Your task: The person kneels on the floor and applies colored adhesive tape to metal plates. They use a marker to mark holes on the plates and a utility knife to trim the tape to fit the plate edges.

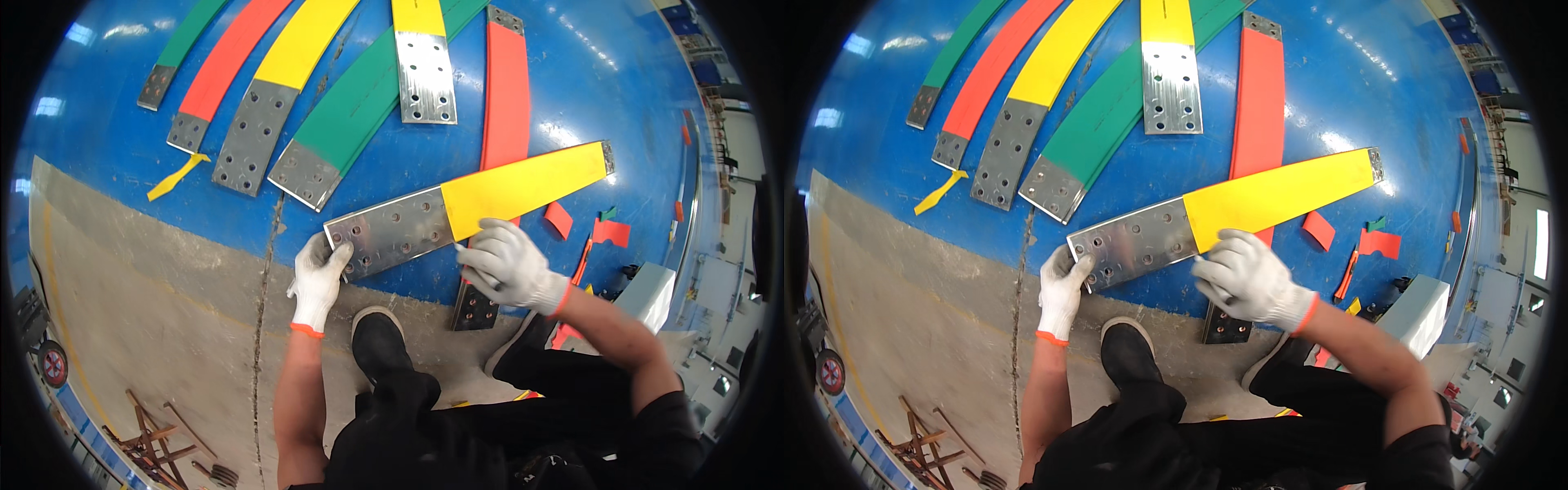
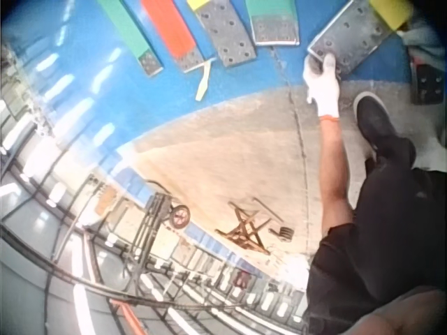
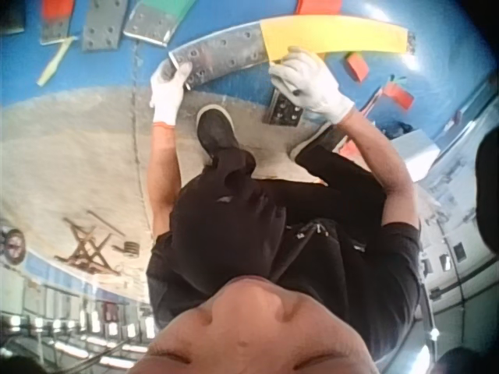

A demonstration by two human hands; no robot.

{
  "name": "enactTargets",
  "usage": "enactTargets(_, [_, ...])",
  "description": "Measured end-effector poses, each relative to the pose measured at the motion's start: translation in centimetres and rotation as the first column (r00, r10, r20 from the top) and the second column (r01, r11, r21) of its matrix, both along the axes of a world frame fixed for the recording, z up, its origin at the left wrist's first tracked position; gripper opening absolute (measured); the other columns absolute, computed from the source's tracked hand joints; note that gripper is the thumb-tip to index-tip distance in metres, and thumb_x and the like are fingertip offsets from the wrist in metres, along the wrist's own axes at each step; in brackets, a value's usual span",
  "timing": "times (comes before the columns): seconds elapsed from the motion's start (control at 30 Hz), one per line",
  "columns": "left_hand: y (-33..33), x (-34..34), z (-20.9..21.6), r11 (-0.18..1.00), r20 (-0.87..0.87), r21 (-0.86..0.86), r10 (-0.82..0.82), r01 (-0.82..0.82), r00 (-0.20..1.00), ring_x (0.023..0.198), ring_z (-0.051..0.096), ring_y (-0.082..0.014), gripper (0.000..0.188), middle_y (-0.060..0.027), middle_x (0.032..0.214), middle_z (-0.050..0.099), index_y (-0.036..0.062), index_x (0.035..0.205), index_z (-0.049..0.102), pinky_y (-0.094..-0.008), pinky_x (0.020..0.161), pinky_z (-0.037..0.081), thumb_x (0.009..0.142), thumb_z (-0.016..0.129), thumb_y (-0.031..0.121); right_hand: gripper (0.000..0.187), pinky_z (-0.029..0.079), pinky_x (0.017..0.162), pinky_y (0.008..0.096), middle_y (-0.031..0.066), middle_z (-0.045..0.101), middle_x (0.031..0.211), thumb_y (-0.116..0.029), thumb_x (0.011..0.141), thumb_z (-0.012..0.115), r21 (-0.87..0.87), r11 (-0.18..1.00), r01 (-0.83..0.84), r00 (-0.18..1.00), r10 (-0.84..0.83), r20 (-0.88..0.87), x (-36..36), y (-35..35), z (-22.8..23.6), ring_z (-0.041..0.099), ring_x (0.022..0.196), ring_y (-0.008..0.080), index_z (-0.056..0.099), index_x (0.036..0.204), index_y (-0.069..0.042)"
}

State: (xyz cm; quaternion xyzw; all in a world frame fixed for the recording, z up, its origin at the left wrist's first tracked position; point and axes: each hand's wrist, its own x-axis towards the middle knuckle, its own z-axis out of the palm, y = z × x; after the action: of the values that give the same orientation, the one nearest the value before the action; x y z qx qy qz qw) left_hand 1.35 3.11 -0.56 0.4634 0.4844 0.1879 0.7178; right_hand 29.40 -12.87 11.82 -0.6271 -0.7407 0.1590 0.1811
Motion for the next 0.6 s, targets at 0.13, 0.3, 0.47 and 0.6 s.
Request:
enactTargets(0.13, [-0.9,-1.0,-0.1,0.951,-0.254,0.310,0.057,0.026,0.965,0.088,0.072,-0.0165,0.040,-0.0133,0.113,0.077,0.0002,0.132,0.065,-0.0315,0.079,0.058,0.095,0.077,0.010,0.025,0.057,0.099,0.0472,0.0070,0.061,0.080,-0.006,0.074,0.081,-0.080,0.988,-0.132,0.984,0.140,0.112,5.9,-3.2,5.1,0.066,0.084,0.0296,0.065,0.092,-0.011])
enactTargets(0.3, [0.8,-4.5,4.3,0.811,-0.592,0.551,0.213,0.197,0.777,0.091,0.075,-0.0264,0.058,-0.0185,0.110,0.074,0.0037,0.142,0.061,-0.0405,0.083,0.062,0.089,0.083,0.012,0.024,0.053,0.074,0.0485,0.0076,0.057,0.073,-0.006,0.077,0.081,-0.288,0.954,0.086,0.990,-0.049,0.133,9.4,-11.8,7.9,0.065,0.078,0.0319,0.067,0.096,-0.010])
enactTargets(0.47, [0.3,-6.5,5.2,0.543,-0.947,0.296,0.061,0.786,0.315,0.095,0.072,-0.0327,0.045,-0.0173,0.101,0.068,0.0078,0.118,0.066,-0.0468,0.078,0.060,0.085,0.084,0.032,0.024,0.051,0.060,0.0444,0.0069,0.061,0.066,-0.003,0.090,0.070,-0.431,0.881,0.194,0.981,-0.177,0.080,8.3,-14.4,5.7,0.065,0.062,0.0301,0.069,0.113,-0.009])
enactTargets(0.6, [-1.4,-7.4,3.1,0.483,-0.986,0.164,0.056,0.860,0.156,0.087,0.073,-0.0350,0.033,-0.0159,0.101,0.066,0.0087,0.102,0.062,-0.0470,0.074,0.061,0.086,0.081,0.031,0.017,0.054,0.064,0.0437,0.0080,0.062,0.067,-0.015,0.101,0.066,-0.521,0.847,0.107,0.993,-0.069,0.091,8.9,-16.2,5.0,0.067,0.064,0.0310,0.070,0.116,-0.008])
